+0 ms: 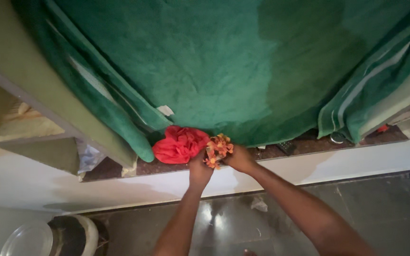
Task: The person wipes a small potted artificial plant with a red cloth, cleaning the pot and the orange flowers. After cleaning, the person places the plant on a shelf next to other decorative items.
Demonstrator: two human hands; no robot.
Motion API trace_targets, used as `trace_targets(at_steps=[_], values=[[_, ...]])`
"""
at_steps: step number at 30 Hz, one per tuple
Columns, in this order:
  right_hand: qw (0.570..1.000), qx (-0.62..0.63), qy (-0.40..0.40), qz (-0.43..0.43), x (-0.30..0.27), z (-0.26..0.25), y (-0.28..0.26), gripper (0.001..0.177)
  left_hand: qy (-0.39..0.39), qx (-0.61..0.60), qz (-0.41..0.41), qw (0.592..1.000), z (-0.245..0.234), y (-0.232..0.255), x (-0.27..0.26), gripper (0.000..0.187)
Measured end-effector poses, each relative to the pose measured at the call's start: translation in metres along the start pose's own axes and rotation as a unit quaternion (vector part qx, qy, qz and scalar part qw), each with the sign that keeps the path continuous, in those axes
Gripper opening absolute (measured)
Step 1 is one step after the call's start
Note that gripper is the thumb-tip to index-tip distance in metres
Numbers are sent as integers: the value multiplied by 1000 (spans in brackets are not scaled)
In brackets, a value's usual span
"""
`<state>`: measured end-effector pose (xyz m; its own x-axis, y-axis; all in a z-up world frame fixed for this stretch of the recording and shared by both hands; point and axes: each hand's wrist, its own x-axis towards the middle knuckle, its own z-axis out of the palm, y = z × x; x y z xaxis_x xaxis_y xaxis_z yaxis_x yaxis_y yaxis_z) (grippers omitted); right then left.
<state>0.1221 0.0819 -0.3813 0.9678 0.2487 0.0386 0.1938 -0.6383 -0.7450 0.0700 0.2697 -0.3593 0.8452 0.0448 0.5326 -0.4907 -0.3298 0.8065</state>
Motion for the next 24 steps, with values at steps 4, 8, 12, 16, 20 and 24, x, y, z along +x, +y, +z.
trace_targets(at_steps=[4,8,12,16,20,24], values=[[995,95,-22,-4,-1,2,4,38,-19,-18,-48,999,-1,3,1,32],[981,190,23,17,-16,-2,24,52,-10,-28,-55,998,-7,8,-7,36],[916,362,170,-30,-22,-16,35,50,6,113,-97,989,-11,0,-26,63],[902,367,217,-65,-47,-33,-34,39,23,-79,-137,987,-10,-6,-45,61],[983,156,94,15,-39,-25,-147,37,69,-121,-198,970,-11,-3,-56,61],[956,-104,-1,-273,7,-6,-198,71,106,-108,-210,966,-29,3,-67,52]])
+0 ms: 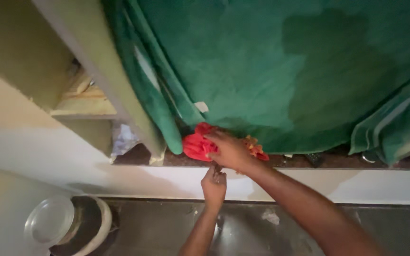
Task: The person wipes a small potted artificial plant with a red cloth, cleaning the pot and the orange flowers. After cleaning, the person places the plant on a shelf next to other decorative items.
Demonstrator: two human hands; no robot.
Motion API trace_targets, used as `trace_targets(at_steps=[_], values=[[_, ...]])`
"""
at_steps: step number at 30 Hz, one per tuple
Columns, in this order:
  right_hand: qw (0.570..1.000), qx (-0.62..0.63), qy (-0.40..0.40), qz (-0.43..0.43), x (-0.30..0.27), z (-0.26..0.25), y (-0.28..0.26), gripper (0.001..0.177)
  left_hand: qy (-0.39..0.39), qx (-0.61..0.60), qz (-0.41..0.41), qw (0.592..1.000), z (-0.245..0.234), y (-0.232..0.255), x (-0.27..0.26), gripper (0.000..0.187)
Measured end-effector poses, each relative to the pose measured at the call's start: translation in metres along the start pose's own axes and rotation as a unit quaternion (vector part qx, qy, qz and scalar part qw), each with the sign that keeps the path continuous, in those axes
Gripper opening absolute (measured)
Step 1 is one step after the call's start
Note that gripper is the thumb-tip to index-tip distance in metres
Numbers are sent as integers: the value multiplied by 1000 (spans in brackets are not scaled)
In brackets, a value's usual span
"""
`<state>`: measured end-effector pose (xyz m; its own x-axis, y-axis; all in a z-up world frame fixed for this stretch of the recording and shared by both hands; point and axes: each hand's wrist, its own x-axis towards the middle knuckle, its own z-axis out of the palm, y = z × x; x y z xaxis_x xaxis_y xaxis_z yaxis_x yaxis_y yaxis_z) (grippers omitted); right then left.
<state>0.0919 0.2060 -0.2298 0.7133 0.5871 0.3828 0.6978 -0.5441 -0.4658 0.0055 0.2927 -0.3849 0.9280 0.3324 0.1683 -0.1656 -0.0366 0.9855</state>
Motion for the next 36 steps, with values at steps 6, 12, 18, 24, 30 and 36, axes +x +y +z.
trace_targets(at_steps=[6,12,18,24,30,36], values=[[975,-179,-130,6,34,65,31,91,68,-116,-53,989,-18,-35,-13,58],[975,92,-101,177,48,71,32,30,92,-195,-116,970,-40,-50,-28,62],[991,-46,27,-126,65,39,8,48,88,-217,-102,967,-43,-26,-25,62],[998,11,43,-52,64,4,-21,43,79,-172,-78,979,-38,-11,-15,63],[988,86,99,-75,45,-33,-43,42,87,-225,-62,968,-38,24,-16,64],[962,207,180,10,-11,-51,-77,37,9,-315,60,947,-36,126,-32,84]])
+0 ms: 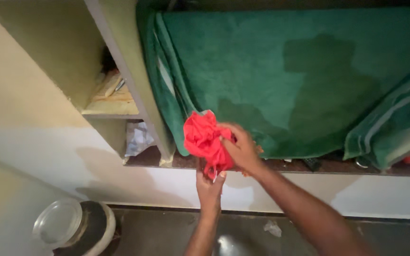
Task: The person wipes a small potted artificial plant with a red cloth, cleaning the pot and the orange flowers. After cleaning, the person places the plant on a shelf next to other decorative items.
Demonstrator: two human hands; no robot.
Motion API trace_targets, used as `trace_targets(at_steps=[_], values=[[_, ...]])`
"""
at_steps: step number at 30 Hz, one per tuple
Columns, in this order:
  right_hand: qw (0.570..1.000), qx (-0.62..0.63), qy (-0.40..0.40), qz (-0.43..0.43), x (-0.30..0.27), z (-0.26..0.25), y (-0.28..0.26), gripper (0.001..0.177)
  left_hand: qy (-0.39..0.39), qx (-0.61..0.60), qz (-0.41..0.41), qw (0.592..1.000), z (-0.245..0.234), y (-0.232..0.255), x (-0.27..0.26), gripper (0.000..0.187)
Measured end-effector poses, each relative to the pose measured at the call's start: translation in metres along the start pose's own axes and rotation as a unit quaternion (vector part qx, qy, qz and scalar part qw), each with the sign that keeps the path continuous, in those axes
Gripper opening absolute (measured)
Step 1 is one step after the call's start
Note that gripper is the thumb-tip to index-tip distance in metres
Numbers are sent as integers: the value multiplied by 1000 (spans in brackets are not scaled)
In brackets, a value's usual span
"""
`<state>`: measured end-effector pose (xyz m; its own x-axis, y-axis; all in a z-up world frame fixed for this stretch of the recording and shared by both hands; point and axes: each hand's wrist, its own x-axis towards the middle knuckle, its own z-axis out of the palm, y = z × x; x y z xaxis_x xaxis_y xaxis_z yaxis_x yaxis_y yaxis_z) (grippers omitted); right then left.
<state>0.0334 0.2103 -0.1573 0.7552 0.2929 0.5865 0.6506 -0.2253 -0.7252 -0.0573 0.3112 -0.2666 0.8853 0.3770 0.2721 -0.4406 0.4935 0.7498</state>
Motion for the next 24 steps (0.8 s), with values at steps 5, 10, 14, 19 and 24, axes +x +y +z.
trace_targets(at_steps=[5,10,14,19,24], values=[[988,137,-41,62,-68,-7,-28,41,2,-137,-41,990,20,32,-15,71],[937,290,-110,159,-109,-39,-39,48,86,-189,-46,977,24,56,-22,45],[854,478,49,202,-133,-49,-41,54,113,-272,-84,952,26,82,-18,44],[704,645,97,281,-143,-52,-54,70,100,-290,-179,935,36,79,-21,41],[822,485,38,296,-157,-58,-52,59,-39,60,-126,990,64,79,-40,46]])
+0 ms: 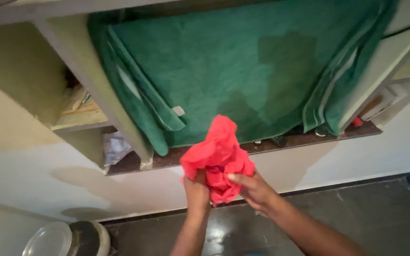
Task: The person wipes a small potted artificial plant with a red cloth, cleaning the pot and the orange flowers. After cleaning, the person places the plant on a shelf next to other decorative items.
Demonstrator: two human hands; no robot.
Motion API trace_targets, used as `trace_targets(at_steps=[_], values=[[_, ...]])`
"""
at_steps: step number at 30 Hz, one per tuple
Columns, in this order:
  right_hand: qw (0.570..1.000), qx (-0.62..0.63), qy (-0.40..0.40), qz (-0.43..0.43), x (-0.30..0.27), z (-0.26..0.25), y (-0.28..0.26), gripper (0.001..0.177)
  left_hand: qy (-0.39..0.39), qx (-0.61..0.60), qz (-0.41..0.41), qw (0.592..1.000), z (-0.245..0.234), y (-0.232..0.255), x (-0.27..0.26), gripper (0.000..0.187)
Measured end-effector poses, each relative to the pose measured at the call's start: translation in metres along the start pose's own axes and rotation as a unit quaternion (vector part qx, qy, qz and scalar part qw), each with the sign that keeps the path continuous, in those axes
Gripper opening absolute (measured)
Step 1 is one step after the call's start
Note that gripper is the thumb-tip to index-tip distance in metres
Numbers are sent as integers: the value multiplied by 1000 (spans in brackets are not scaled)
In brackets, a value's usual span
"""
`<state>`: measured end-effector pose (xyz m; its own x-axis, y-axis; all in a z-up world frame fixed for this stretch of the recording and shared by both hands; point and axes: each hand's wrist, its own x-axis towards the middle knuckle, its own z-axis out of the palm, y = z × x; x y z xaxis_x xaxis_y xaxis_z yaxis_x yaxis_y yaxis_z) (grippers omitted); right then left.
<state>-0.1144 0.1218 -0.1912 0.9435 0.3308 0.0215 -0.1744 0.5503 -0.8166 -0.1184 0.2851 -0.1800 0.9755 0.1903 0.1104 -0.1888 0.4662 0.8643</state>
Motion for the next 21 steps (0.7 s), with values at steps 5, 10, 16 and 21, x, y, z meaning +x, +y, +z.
trace_targets(at_steps=[5,10,16,21], values=[[992,38,98,-77,24,-58,9,49,28,99,203,974,16,17,-2,56],[986,64,147,-55,18,-75,3,47,22,60,137,988,21,-4,2,48],[984,174,30,-2,-6,-57,-53,53,52,-203,-84,974,14,-30,33,46],[972,225,-59,-47,-20,-67,-88,58,122,-38,-193,973,17,-43,14,68]])
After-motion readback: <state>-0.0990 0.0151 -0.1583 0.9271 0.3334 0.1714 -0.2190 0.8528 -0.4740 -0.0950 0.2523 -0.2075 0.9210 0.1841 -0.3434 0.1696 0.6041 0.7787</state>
